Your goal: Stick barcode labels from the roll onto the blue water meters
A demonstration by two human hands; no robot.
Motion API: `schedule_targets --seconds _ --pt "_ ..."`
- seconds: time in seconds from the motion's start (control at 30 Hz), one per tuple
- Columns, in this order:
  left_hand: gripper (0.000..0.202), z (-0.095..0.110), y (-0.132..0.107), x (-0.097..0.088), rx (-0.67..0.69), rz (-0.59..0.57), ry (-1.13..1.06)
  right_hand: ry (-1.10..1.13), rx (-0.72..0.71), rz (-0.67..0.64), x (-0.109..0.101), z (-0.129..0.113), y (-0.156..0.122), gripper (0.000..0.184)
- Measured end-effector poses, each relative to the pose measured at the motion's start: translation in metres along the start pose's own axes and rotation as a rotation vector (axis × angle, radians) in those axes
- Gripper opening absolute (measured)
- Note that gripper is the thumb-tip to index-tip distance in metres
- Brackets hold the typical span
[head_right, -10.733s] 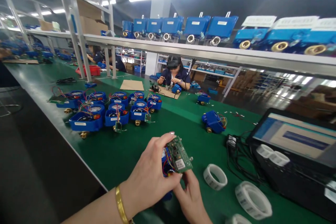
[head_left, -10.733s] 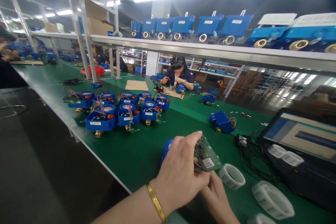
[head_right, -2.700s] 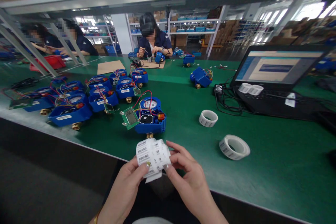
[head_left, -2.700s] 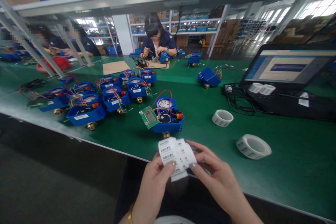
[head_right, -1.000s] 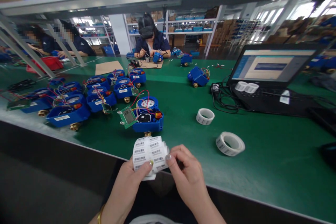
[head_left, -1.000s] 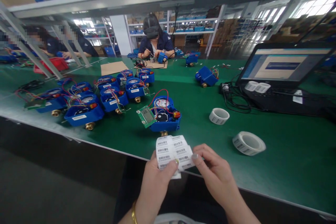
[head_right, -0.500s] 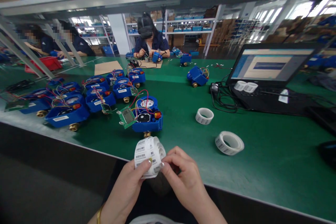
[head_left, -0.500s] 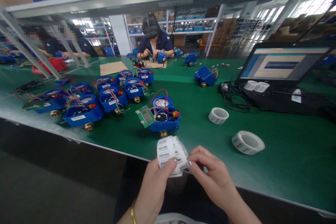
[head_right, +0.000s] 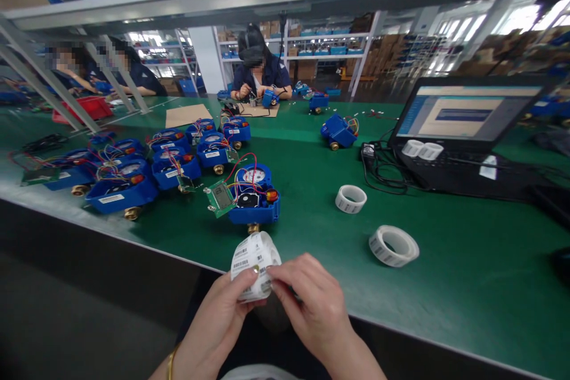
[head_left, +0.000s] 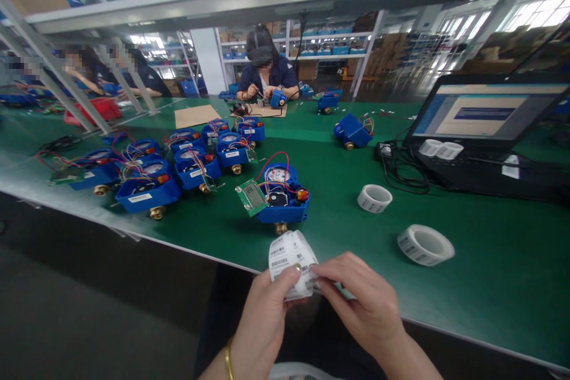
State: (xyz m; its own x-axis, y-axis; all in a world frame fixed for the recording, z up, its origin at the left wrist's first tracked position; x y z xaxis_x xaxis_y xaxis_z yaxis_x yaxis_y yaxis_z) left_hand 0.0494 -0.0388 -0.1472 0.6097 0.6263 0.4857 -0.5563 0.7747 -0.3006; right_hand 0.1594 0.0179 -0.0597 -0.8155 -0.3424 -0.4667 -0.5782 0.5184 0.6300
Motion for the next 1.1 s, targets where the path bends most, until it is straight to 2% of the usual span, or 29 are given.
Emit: schedule_targets --seconds 0.27,0.5,0.63,0.8,0.9,0.97,1.1 --pt "0.034 -0.002 -0.002 0.001 -0.046 0.035 -0.045 -0.057 -0.079 0.054 -0.004 -0.009 -0.003 0.023" --pt "0.033 -0.004 -0.004 0.003 -0.064 0.068 -0.159 -0.21 -0.165 0.12 -0.005 -0.018 -0.012 0.02" --pt "0.032 -0.003 -0.003 0.0 -0.044 0.09 -0.242 -0.19 -0.087 0.168 -0.006 -0.011 -0.016 0.018" --pt "0.028 -0.003 -0.002 -0.005 -0.045 0.161 -0.277 0.01 0.137 0.301 -0.022 0.01 -0.021 0.016" --pt "0.032 -0.006 -0.002 0.004 -0.068 0.078 -0.327 0.152 0.164 0.219 -0.014 0.012 -0.019 0.04" --pt "0.033 -0.006 -0.003 0.012 -0.064 -0.004 -0.357 0.129 0.149 0.162 -0.004 0.009 -0.016 0.052" --pt "0.034 -0.006 -0.007 0.024 -0.049 -0.118 -0.345 0.043 0.141 0.169 0.004 0.004 -0.015 0.055"
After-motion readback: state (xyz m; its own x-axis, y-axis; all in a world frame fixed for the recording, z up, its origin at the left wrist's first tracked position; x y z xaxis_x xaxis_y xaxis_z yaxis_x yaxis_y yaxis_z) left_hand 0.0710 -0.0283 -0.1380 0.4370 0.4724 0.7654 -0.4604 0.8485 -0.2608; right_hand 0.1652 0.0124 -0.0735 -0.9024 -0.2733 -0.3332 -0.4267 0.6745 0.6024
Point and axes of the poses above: each hand's wrist, its own y-axis towards the middle knuckle, its own x-axis out of the palm, z = x × y, the point moved 8 cm from there along y, towards the middle knuckle, and after that the axes turned 10 degrees about x, right-handed, at the moved point
